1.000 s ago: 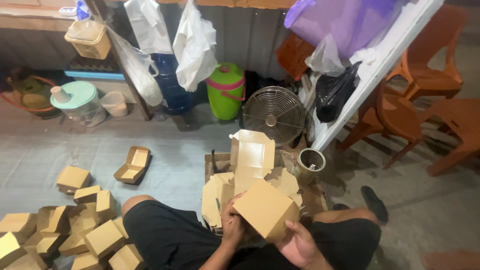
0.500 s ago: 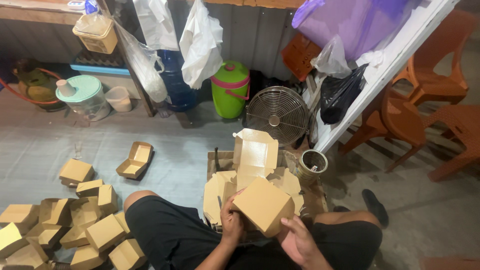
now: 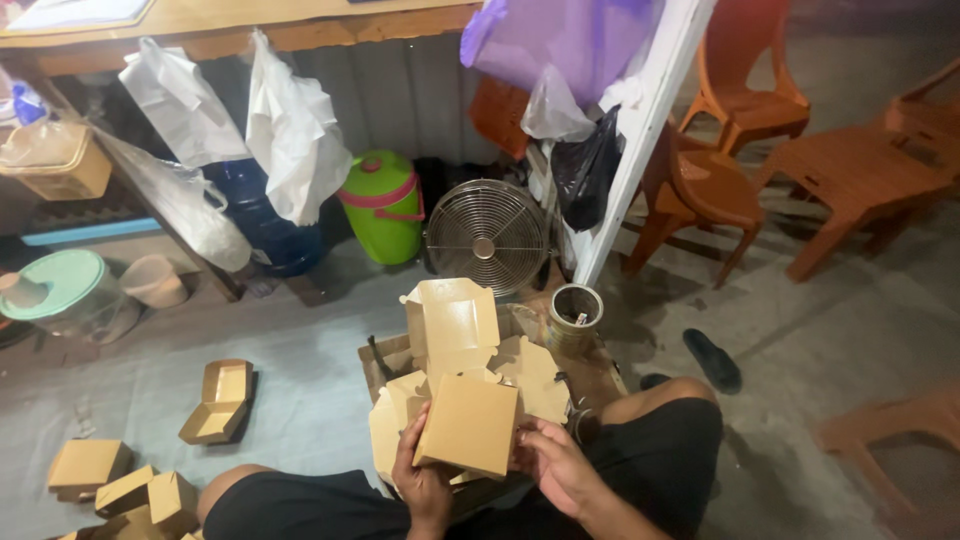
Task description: The person sits on the floor and folds flat kraft paper takeout boxes by hand, pressing the sides and tabs to shape each box and setting finished boxes with a pile of folded boxes nearby, working through the stack one at a time.
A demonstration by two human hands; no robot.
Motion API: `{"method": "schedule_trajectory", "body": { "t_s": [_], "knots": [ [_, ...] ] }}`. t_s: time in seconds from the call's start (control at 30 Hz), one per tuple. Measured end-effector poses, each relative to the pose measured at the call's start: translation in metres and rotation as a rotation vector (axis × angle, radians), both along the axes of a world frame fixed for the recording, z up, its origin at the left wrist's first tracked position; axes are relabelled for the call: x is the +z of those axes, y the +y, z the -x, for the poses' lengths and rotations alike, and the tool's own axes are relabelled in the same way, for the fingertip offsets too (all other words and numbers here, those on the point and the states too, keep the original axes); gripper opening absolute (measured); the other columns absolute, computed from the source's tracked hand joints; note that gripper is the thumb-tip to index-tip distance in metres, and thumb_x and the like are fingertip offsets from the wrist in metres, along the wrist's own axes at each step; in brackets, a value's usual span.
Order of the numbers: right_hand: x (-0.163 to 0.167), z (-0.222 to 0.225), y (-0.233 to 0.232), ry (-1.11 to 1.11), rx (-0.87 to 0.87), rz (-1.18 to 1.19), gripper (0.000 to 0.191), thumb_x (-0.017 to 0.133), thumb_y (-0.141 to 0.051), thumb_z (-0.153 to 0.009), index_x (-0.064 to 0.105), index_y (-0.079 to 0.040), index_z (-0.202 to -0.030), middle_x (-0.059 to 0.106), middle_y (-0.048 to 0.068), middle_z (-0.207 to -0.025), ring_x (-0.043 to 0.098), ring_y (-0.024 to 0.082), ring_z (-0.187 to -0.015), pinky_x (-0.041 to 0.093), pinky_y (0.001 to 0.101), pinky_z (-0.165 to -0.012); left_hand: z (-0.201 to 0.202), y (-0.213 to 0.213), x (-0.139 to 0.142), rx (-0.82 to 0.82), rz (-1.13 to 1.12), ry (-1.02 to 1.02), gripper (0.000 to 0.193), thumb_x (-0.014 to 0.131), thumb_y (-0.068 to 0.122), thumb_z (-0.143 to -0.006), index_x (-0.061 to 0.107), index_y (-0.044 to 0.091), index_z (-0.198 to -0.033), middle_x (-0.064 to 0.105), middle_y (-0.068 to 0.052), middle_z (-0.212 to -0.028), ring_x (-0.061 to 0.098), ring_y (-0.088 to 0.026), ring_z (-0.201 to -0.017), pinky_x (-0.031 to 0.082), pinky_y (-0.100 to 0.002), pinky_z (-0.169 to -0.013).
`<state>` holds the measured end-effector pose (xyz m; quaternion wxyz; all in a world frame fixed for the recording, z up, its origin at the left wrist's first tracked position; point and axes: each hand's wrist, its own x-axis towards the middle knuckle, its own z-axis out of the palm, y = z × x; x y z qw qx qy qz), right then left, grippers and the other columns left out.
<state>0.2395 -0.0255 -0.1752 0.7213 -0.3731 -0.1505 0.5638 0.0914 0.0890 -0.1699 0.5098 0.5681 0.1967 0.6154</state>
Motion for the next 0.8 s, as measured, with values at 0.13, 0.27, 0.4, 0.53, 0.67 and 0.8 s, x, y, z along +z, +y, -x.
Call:
{"method": "schedule_trajectory", "body": {
  "t_s": [0.13,0.27,0.4,0.53,0.67,0.8],
  "knots": [
    [0.002,-0.005,-0.004,-0.027,-0.044,0.075,0.030,0.056,-0.010,-0.097,0.061,0.000,-0.125,0.073,0.008,-0.106,0.071,0.017,-0.093,0.057,0.0353,-0.084,-0.001,-0.001,-0.001,0.037,-0.098,0.045,0.039,0.054,0.022,-0.105,0.059,-0.004,-0.134,0.063,-0.020,-0.142,0.063,-0.029,-0.130,0.048,-0.040,-0.112],
    [0.005,-0.010,-0.007,-0.030,-0.086,0.102,0.030,0.057,-0.010,-0.098,0.061,0.001,-0.126,0.073,0.008,-0.106,0.070,0.016,-0.093,0.057,0.0334,-0.084,-0.002,-0.003,-0.002,0.056,-0.129,0.158,0.035,0.055,0.021,-0.106,0.060,-0.002,-0.133,0.063,-0.021,-0.142,0.063,-0.032,-0.130,0.050,-0.042,-0.110],
    [0.008,-0.014,-0.010,-0.032,-0.143,0.159,0.026,0.055,-0.007,-0.095,0.061,-0.004,-0.120,0.072,0.008,-0.101,0.070,0.018,-0.089,0.058,0.0351,-0.079,0.001,-0.005,0.000,0.097,-0.434,0.241,0.032,0.055,0.017,-0.103,0.062,0.002,-0.130,0.063,-0.023,-0.140,0.062,-0.038,-0.133,0.049,-0.046,-0.111],
    [0.009,-0.014,-0.014,-0.031,-0.167,0.130,0.018,0.053,-0.005,-0.094,0.060,-0.007,-0.111,0.070,0.005,-0.096,0.070,0.017,-0.086,0.058,0.0336,-0.076,0.005,-0.005,0.007,0.117,-0.533,0.271,0.029,0.056,0.010,-0.101,0.062,0.003,-0.128,0.064,-0.023,-0.137,0.062,-0.040,-0.132,0.049,-0.046,-0.113],
    [0.010,-0.012,-0.015,-0.117,-0.123,0.220,0.013,0.054,-0.009,-0.099,0.062,-0.002,-0.107,0.069,0.006,-0.091,0.068,0.017,-0.080,0.056,0.0327,-0.071,0.009,-0.006,0.010,0.098,-0.567,0.268,0.030,0.054,0.008,-0.100,0.061,0.002,-0.129,0.063,-0.024,-0.138,0.060,-0.041,-0.133,0.048,-0.048,-0.114],
    [0.011,-0.008,-0.013,-0.130,-0.071,0.179,0.012,0.053,-0.006,-0.097,0.061,-0.001,-0.104,0.069,0.007,-0.090,0.070,0.016,-0.080,0.058,0.0318,-0.073,0.010,-0.005,0.008,0.127,-0.483,0.282,0.028,0.052,0.007,-0.102,0.063,0.003,-0.127,0.064,-0.023,-0.139,0.062,-0.039,-0.133,0.049,-0.046,-0.113]
  ]
}}
